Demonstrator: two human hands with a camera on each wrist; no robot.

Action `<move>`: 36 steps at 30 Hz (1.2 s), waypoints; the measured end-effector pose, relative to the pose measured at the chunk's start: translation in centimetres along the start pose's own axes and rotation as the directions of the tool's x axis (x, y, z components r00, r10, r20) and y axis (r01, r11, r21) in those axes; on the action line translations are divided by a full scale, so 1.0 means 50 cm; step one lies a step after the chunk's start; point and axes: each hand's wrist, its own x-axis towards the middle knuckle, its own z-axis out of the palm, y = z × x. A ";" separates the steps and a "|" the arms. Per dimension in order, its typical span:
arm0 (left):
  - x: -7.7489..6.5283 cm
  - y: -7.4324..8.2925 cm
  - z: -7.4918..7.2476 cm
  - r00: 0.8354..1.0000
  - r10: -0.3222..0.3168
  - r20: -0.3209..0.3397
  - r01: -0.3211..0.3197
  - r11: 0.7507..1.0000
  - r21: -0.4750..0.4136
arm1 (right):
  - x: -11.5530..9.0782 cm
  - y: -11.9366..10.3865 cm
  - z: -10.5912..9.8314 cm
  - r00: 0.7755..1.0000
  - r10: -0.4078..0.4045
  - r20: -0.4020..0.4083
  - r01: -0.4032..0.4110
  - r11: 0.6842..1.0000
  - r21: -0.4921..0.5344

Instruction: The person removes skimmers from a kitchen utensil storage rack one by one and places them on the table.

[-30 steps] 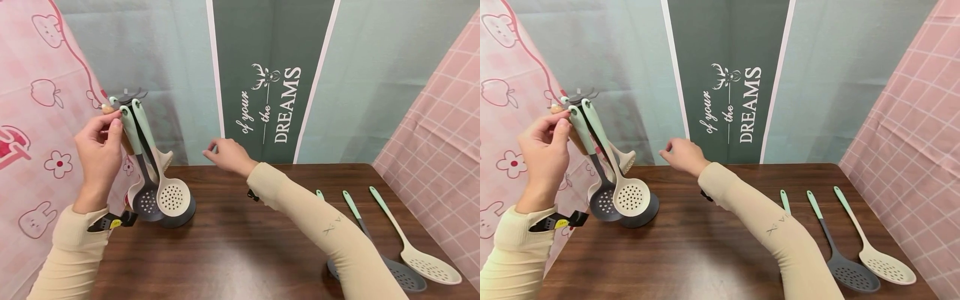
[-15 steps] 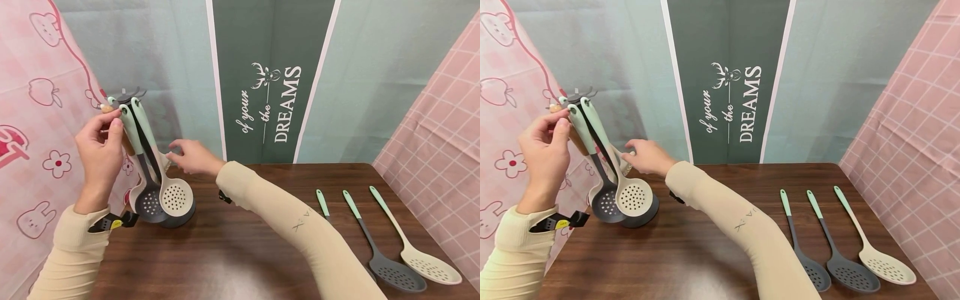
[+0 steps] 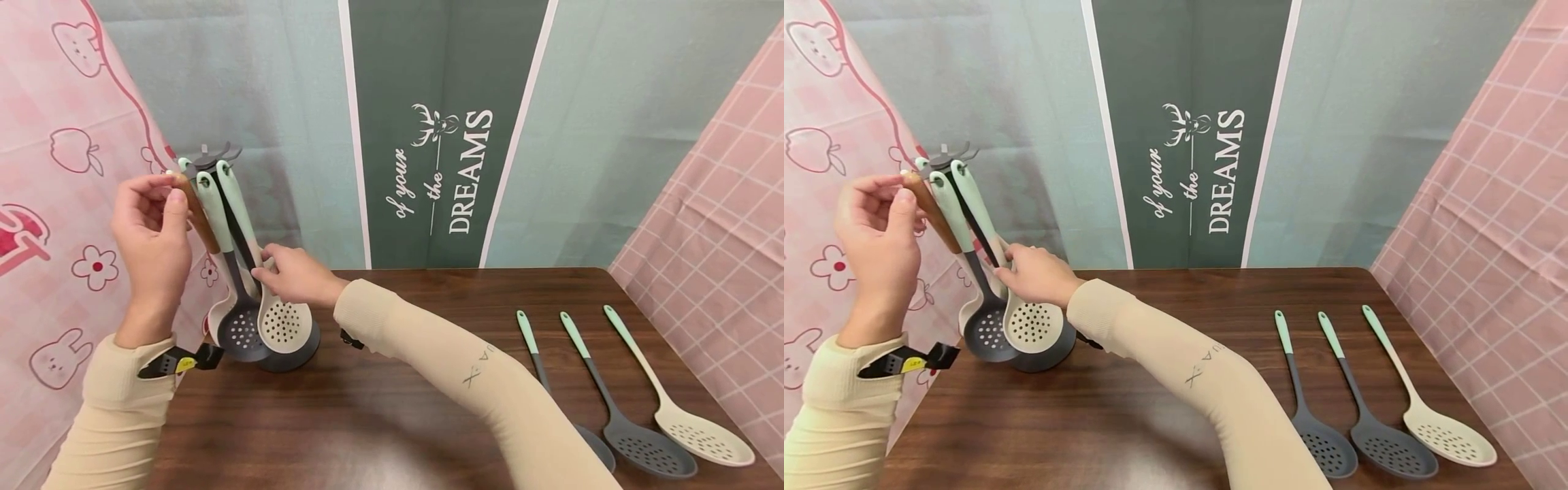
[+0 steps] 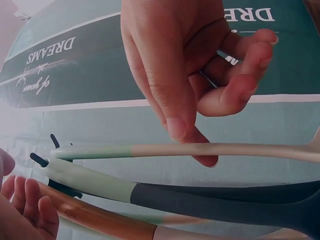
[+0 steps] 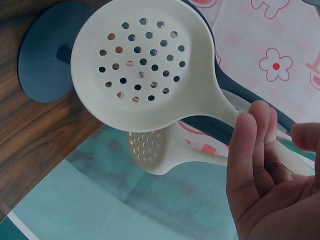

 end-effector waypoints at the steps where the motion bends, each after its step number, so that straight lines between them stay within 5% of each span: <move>1: 0.001 0.002 0.001 1.000 -0.005 -0.016 0.005 1.000 -0.023 | 0.000 0.000 0.001 1.000 0.004 -0.008 -0.004 1.000 0.007; 3: 0.003 0.008 0.002 0.998 -0.026 -0.059 0.025 1.000 -0.015 | 0.000 0.000 0.003 1.000 0.011 -0.020 -0.011 1.000 0.014; 9: 0.014 0.012 -0.007 0.984 -0.049 -0.171 0.085 0.974 0.210 | -0.001 0.001 0.006 1.000 0.020 -0.015 -0.020 1.000 0.015; 16: 0.021 -0.010 -0.021 0.985 -0.069 -0.157 0.113 0.949 0.294 | 0.002 -0.004 0.012 1.000 0.027 0.001 -0.027 0.999 -0.022; 36: 0.024 -0.019 -0.016 0.988 -0.049 -0.147 0.090 0.953 0.290 | -0.002 -0.008 0.013 0.999 0.038 -0.031 -0.041 0.993 -0.110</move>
